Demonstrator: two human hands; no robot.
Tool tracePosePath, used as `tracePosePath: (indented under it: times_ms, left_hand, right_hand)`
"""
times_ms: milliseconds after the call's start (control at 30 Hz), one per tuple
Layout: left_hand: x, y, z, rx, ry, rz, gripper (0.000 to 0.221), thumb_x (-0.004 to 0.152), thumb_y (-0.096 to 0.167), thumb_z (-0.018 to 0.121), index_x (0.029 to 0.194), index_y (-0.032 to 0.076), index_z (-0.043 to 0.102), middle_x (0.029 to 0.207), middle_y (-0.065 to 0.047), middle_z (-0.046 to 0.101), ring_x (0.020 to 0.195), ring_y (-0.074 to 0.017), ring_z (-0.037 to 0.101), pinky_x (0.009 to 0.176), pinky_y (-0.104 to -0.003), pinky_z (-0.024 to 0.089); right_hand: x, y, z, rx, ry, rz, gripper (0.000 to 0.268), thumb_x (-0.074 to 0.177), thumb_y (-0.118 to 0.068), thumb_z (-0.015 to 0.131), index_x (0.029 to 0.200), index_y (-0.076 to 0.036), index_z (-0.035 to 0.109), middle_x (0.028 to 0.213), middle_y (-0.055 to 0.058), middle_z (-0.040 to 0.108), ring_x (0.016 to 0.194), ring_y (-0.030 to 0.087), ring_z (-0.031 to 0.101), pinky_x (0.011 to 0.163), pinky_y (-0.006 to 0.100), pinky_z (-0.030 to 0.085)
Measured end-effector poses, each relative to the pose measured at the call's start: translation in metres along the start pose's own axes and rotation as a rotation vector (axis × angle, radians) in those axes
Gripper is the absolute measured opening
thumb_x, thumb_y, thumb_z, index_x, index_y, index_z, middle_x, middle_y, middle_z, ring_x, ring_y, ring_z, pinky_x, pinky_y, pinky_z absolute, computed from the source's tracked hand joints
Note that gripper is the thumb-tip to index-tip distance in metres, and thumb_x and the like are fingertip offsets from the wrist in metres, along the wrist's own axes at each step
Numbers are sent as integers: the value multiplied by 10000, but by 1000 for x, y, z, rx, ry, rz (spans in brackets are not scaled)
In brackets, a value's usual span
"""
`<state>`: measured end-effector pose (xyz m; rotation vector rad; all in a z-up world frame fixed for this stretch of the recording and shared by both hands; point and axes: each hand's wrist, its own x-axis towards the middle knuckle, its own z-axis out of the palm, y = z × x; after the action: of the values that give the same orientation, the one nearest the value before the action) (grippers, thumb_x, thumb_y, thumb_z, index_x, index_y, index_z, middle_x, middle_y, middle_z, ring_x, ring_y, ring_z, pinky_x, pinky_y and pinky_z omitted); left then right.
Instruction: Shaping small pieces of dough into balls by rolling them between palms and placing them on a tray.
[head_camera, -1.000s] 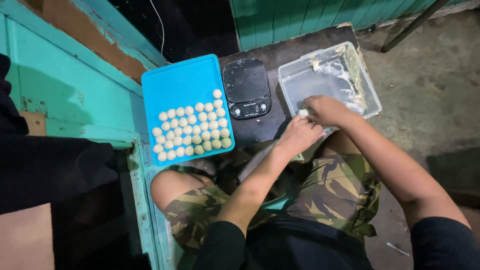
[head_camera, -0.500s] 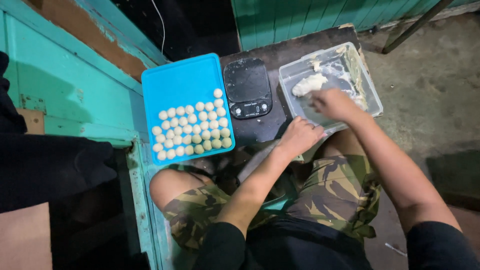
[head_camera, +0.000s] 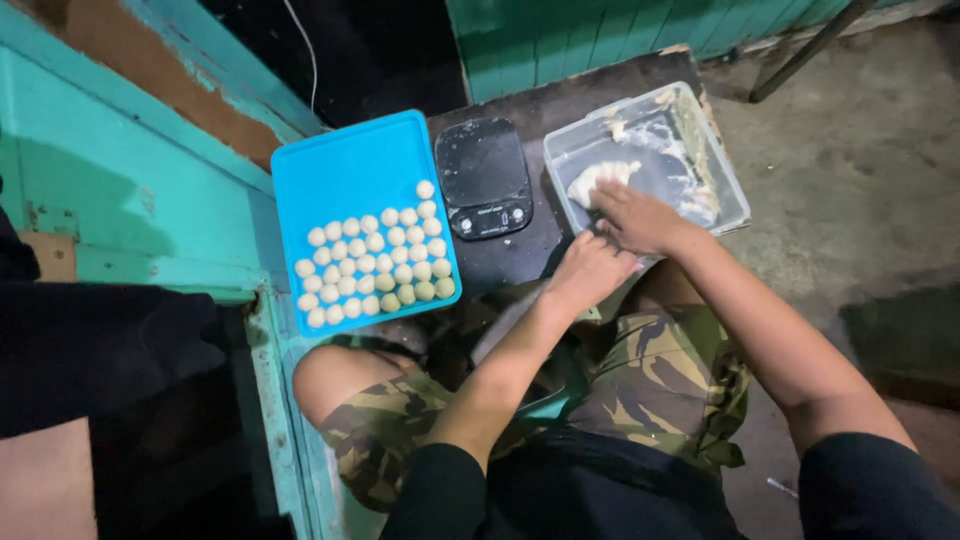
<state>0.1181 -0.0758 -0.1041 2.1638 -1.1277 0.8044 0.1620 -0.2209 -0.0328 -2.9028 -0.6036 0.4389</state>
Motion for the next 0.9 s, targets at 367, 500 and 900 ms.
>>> tracePosePath:
  times_ms: [367,500,900]
  left_hand:
    - [0,3,-4,-32,-79,-91,365,984,398,536,733,144,611,609,-93,624,601,-311,643,721,-436,463]
    - [30,-2,-37,-221,-158,-154,472,955,455,591,851,10,710,813,-216,707,809,-393,709,936,-491,500]
    - [28,-61,109,434,-806,-606,651,1077,322,418,1590,-53,276,1451,-338,498,1266,-476,531,1054,-577,342]
  right_hand:
    - [4,42,-26,159,341,123,649,867,-125,742,1478,-75,530,1409,183,589,1348,366,538,1117,463,451]
    - [23,46,17,186,179,42,790,797,-211,828,1441,109,501,1385,384,564,1296,533,544,1133,583,435]
    - [30,76,54,407,249,327,293,885,-359,778,995,-90,732,881,149,757,933,453,713,837,530,568]
